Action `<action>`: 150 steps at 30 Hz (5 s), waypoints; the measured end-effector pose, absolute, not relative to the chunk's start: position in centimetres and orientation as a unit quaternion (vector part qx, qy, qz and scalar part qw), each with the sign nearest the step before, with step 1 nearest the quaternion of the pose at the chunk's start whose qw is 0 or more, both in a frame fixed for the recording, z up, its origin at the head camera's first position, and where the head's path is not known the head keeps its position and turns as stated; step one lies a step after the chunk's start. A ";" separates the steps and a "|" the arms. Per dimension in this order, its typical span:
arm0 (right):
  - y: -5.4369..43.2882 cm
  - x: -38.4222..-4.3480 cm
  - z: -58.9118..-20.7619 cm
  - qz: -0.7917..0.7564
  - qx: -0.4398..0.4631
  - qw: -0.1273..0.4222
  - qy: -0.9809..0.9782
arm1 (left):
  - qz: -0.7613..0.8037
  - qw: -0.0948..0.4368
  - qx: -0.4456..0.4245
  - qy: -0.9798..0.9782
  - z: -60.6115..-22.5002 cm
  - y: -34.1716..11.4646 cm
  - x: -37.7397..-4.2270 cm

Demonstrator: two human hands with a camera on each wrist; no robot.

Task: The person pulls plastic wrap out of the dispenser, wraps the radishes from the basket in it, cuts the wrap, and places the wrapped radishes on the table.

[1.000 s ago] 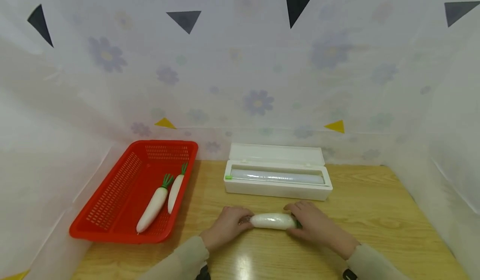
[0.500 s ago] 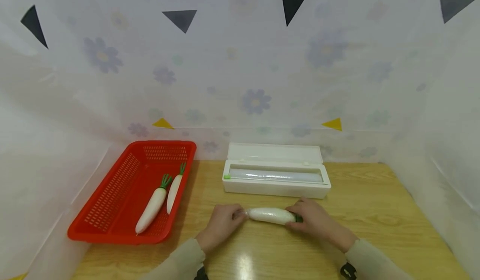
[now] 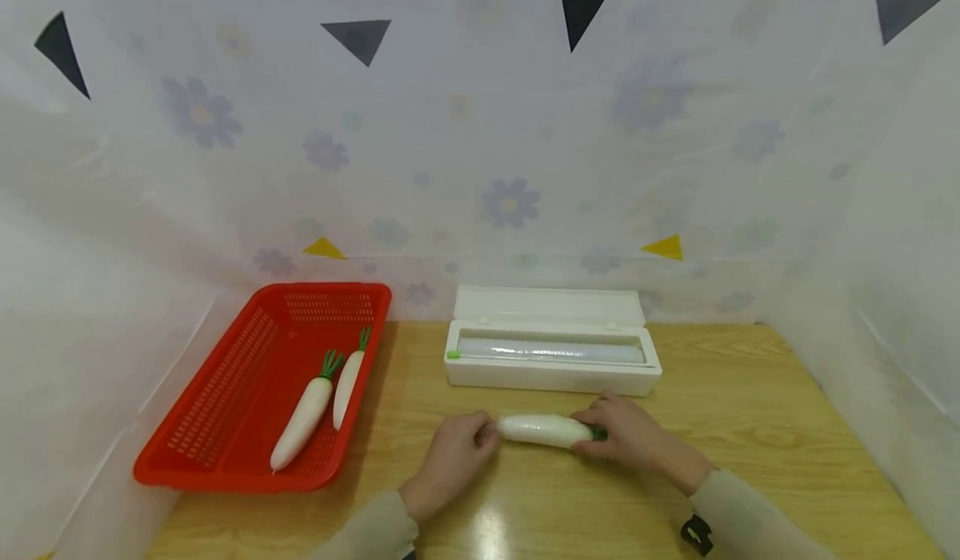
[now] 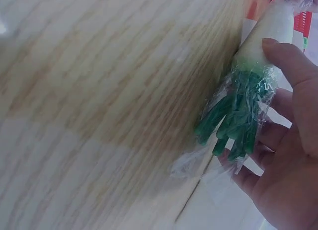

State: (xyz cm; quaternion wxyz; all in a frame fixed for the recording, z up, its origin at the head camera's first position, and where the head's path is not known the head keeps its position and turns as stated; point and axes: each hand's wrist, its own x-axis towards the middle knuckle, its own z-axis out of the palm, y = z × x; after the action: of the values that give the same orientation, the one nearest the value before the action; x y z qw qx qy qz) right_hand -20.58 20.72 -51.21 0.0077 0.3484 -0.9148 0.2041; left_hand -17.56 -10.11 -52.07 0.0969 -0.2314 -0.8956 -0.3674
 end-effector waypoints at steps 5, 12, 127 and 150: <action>20.8 -20.9 -51.5 0.212 0.358 0.005 -0.909 | -0.423 0.025 -0.214 -0.880 -51.8 -9.5 -17.6; 21.1 -21.4 -51.5 0.226 0.377 -0.015 -0.898 | -0.475 -0.022 -0.191 -0.859 -51.4 -9.9 -17.7; 24.6 -20.2 -52.1 0.412 0.198 -0.041 -0.888 | -0.406 -0.132 -0.303 -0.852 -51.8 -12.0 -21.4; 24.3 -19.3 -51.1 0.568 0.096 -0.202 -0.792 | -0.375 -0.135 -0.319 -0.860 -51.3 -11.7 -21.4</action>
State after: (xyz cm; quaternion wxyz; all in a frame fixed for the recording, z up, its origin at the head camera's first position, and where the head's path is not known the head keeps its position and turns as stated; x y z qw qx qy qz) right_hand -19.29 24.31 -51.11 -0.2021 0.0965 -0.7917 0.5684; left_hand -21.36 -11.72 -51.28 -0.1349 -0.3189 -0.8600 -0.3748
